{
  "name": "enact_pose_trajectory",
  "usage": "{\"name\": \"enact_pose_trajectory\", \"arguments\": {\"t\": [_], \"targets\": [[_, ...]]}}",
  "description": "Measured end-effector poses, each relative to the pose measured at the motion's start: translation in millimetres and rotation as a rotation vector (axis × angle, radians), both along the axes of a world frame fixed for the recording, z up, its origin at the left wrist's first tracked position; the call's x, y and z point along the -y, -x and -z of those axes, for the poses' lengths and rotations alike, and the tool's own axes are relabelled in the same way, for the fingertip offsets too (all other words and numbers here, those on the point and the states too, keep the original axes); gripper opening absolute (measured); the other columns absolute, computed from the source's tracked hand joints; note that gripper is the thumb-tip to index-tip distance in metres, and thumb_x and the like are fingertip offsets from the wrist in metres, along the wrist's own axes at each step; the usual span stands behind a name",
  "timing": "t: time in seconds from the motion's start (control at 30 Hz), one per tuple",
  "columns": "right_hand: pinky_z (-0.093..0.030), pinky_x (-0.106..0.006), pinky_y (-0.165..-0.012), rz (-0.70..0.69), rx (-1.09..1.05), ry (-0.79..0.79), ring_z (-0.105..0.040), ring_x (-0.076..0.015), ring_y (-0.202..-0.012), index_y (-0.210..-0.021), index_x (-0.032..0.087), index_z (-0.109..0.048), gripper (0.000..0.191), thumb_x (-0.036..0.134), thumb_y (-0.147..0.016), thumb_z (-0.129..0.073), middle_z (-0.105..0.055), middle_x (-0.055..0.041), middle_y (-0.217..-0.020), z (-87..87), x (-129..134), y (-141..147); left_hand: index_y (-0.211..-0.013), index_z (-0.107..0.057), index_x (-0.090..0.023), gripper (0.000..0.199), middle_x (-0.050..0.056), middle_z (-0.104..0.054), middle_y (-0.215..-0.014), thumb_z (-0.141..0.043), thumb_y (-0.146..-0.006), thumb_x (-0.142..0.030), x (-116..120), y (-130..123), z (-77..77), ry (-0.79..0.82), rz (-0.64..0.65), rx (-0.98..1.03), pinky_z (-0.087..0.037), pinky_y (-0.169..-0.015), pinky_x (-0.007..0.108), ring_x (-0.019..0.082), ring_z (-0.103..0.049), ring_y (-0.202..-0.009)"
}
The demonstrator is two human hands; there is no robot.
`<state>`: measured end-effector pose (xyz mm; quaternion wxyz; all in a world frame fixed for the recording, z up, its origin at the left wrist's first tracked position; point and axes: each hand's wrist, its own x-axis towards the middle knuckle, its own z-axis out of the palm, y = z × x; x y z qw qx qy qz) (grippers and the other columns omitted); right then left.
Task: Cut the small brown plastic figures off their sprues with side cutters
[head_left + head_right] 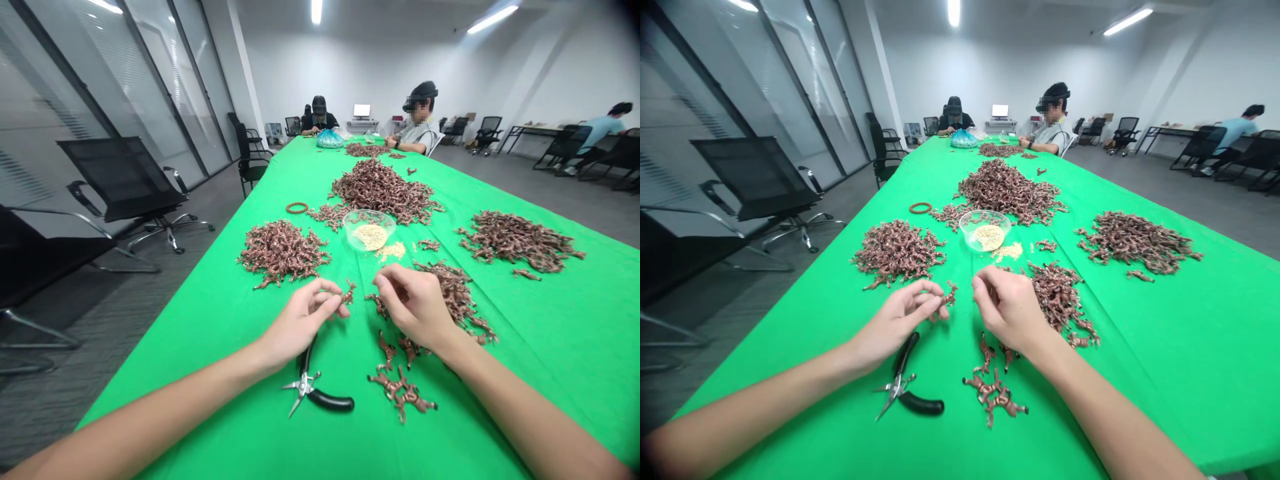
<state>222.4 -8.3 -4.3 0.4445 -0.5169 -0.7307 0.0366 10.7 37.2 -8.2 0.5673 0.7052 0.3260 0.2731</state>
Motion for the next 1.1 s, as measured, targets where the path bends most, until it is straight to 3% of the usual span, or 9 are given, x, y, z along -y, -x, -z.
{"name": "enact_pose_trajectory", "arguments": {"t": [0.13,0.33,0.6,0.9,1.1], "targets": [[-0.036,-0.023,-0.056,-0.101,0.041,0.08,-0.047,-0.008,-0.054,-0.086,0.018,-0.059,0.013,0.024,-0.093,-0.051,-0.053,0.0043,-0.063,4.3,7,15,-0.119,-0.057,-0.015,0.03,0.005,-0.071,-0.088,-0.054,-0.096,-0.034,15,18,3.3,0.18,-0.067,0.072,-0.046,-0.08,0.028,0.016,-0.063,-0.083],[-0.038,-0.024,-0.057,-0.187,0.079,0.172,-0.051,-0.0082,-0.057,-0.093,0.018,-0.062,0.011,0.026,-0.091,-0.055,-0.059,0.0035,-0.069,9.6,18,32,-0.126,-0.064,-0.02,0.032,0.003,-0.074,-0.096,-0.056,-0.096,-0.031,26,23,10.3,0.177,-0.042,0.155,-0.046,-0.093,0.029,0.017,-0.064,-0.097],[-0.041,-0.023,-0.057,-0.273,0.085,0.111,-0.056,-0.0086,-0.06,-0.101,0.017,-0.06,0.012,0.016,-0.091,-0.054,-0.066,0.0005,-0.077,9.8,24,35,-0.133,-0.059,-0.022,0.043,0.004,-0.076,-0.099,-0.065,-0.091,-0.03,28,28,14.9,0.191,0.017,0.145,-0.046,-0.099,0.034,0.019,-0.066,-0.1],[-0.042,-0.024,-0.054,-0.168,0.195,0.026,-0.056,-0.0089,-0.058,-0.103,0.017,-0.061,0.014,0.015,-0.09,-0.057,-0.063,0.0015,-0.072,9.9,24,35,-0.127,-0.062,-0.022,0.042,0.004,-0.079,-0.097,-0.07,-0.087,-0.031,29,29,14.8,0.243,-0.01,0.133,-0.048,-0.098,0.035,0.02,-0.071,-0.096],[-0.043,-0.025,-0.056,-0.181,0.27,-0.022,-0.057,-0.01,-0.06,-0.104,0.016,-0.059,0.016,0.014,-0.089,-0.059,-0.066,-0.0001,-0.076,11.4,26,34,-0.125,-0.063,-0.022,0.041,0.002,-0.079,-0.098,-0.071,-0.086,-0.031,29,30,14.2,0.26,-0.018,0.13,-0.049,-0.096,0.032,0.02,-0.072,-0.098]]}}
